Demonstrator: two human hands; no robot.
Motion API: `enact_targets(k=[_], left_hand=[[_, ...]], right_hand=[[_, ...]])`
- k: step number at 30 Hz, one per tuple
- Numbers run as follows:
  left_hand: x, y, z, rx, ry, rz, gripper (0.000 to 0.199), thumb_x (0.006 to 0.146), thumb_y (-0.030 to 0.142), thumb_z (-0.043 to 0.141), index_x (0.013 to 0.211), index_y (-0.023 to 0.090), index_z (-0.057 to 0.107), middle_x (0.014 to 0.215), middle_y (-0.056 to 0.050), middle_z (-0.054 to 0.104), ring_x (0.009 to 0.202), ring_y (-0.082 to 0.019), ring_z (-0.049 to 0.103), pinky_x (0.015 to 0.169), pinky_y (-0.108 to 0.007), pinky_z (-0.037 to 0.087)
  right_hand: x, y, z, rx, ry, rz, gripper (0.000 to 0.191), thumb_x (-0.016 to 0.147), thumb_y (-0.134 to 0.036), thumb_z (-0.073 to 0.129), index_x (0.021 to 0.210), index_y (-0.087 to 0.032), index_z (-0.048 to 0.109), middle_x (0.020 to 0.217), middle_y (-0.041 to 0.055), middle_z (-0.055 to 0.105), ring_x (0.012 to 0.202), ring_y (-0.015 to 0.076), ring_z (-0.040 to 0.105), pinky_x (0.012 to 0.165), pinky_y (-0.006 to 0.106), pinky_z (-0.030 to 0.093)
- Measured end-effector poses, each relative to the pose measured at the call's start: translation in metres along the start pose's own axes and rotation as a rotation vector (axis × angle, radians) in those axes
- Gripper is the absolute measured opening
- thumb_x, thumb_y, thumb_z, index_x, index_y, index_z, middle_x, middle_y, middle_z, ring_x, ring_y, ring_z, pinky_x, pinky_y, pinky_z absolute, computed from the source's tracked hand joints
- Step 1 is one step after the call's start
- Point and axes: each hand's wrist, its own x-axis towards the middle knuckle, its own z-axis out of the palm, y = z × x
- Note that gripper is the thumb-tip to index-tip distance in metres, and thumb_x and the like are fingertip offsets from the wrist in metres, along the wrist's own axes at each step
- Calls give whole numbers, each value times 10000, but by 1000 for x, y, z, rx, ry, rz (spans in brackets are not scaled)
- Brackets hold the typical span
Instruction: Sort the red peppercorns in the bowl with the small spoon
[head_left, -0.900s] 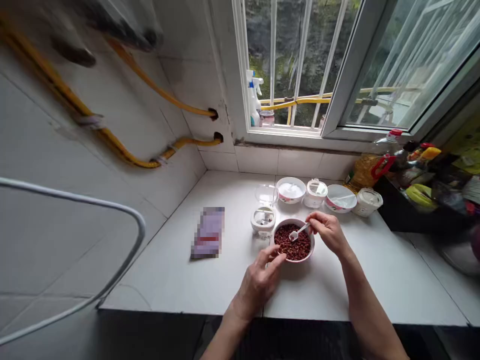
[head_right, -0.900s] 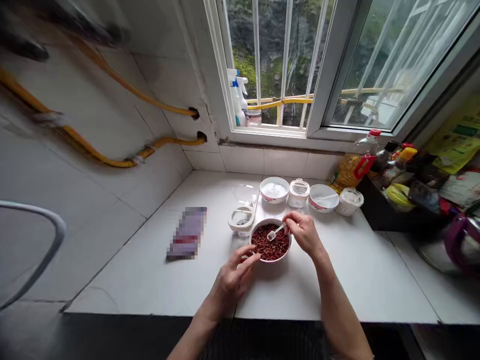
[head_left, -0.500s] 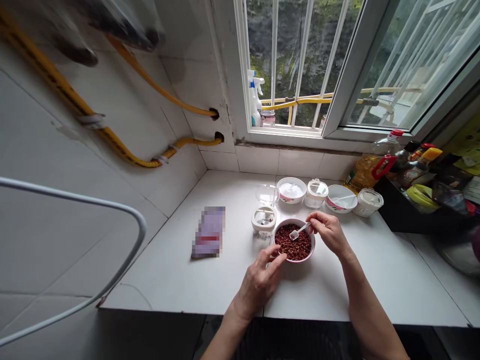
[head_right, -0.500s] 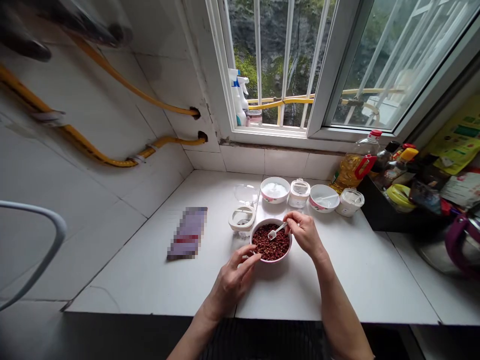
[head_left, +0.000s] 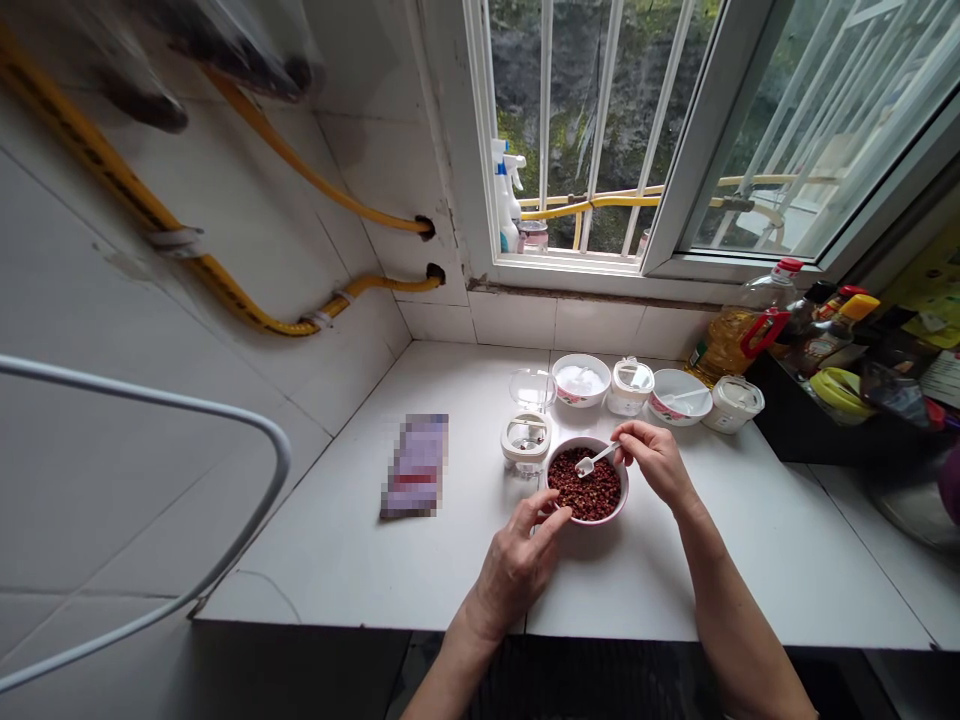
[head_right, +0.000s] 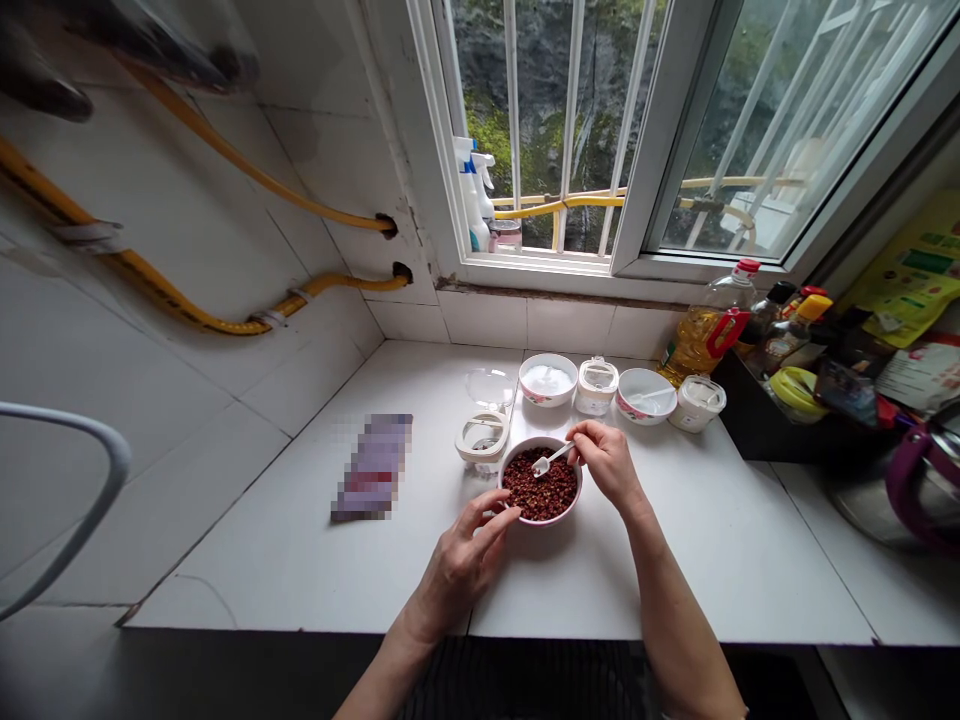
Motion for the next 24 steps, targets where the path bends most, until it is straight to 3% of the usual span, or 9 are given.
enact_targets(k=[4,8,12,18,20,22,24], left_hand=[[1,0,0,-3,10,1,413,887,-35,439,1216,172,580,1197,-131,580,960,-162,651,791,-261,629],[1,0,0,-1,-6,-1,409,898,-26,438,1228,175,575,1207,-133,578,971,-163,652,798,-269,631],[0,0,-1,-7,-19,-5,402,906,-13,445,1240,171,571,1215,-139,579,984,-169,655,803,-273,632],[-1,-1,-1,-4,4,1,416,896,-20,442,1242,172,569,1208,-139,579,969,-167,656,794,-272,631],[-1,-1,-1,2,0,-3,415,906,-8,441,1252,186,566,1207,-134,583,977,-169,659,787,-277,634],[-1,-1,0,-1,-5,-6,419,910,-4,441,1260,191,563,1211,-135,583,992,-174,661,786,-282,636],[-1,-1,0,-9,-5,-10,422,905,-9,443,1258,189,565,1212,-137,583,983,-173,662,784,-282,637]], right_hand=[[5,1,-1,167,35,47,204,703,-374,663,718,-172,680,532,19,671,483,138,534,523,288,457],[4,-3,10,228,89,-22,257,752,-419,690,802,-167,686,619,47,721,529,151,585,573,306,505],[-3,-9,35,139,133,-227,217,902,-385,589,940,-187,671,763,61,757,673,182,677,669,323,548],[-11,-10,54,-305,56,-636,194,953,-228,491,951,-216,684,825,66,760,769,219,683,799,391,530],[-11,-10,50,-307,75,-592,201,959,-238,488,961,-220,688,846,70,760,803,225,691,827,396,529],[-11,-10,39,-226,118,-454,190,960,-267,500,984,-223,684,871,70,756,835,221,705,823,371,543],[-11,-10,25,-139,108,-341,168,934,-311,539,945,-212,675,790,55,738,738,207,698,746,345,558]])
